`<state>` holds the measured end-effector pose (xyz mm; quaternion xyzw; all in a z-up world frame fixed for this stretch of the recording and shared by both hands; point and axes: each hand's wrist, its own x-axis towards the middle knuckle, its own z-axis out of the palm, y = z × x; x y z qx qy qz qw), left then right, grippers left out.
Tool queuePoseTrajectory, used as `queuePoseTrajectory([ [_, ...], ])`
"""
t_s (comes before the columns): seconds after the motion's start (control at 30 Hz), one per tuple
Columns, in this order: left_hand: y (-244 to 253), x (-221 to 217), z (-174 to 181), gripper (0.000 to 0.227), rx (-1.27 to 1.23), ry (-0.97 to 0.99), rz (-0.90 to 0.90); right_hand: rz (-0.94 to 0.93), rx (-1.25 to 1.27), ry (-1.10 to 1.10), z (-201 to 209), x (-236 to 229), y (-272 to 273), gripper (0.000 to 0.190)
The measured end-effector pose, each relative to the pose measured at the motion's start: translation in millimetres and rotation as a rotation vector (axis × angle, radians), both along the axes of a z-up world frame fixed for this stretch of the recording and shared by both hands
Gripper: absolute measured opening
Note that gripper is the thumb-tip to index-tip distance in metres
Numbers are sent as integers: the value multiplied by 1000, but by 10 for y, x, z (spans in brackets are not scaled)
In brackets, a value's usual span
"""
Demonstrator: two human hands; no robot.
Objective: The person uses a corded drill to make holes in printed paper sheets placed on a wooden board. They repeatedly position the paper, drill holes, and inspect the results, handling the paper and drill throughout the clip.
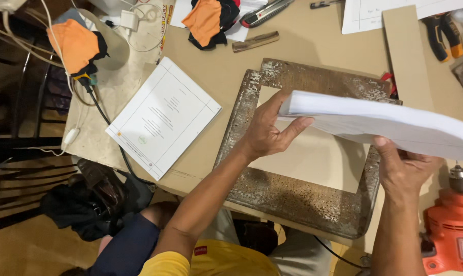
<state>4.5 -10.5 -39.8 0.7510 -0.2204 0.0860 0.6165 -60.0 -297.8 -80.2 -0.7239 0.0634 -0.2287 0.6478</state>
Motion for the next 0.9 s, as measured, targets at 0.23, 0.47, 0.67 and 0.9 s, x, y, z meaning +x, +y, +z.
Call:
queuePoseTrajectory([
  [0.23, 16, -71, -300, 92, 130, 429, -25, 83, -56, 191, 287, 7, 176, 51],
  [0.47, 48, 6, -276, 68, 71, 375, -77, -54, 45, 244, -42, -52, 188, 51],
  [0.67, -5, 279, 528, 53, 143, 300, -270, -211, -222, 269, 535, -503, 494, 44],
  [0.9, -189, 652, 84, 53, 655, 386, -729, -492, 609, 1067, 1531, -911, 1790, 49],
])
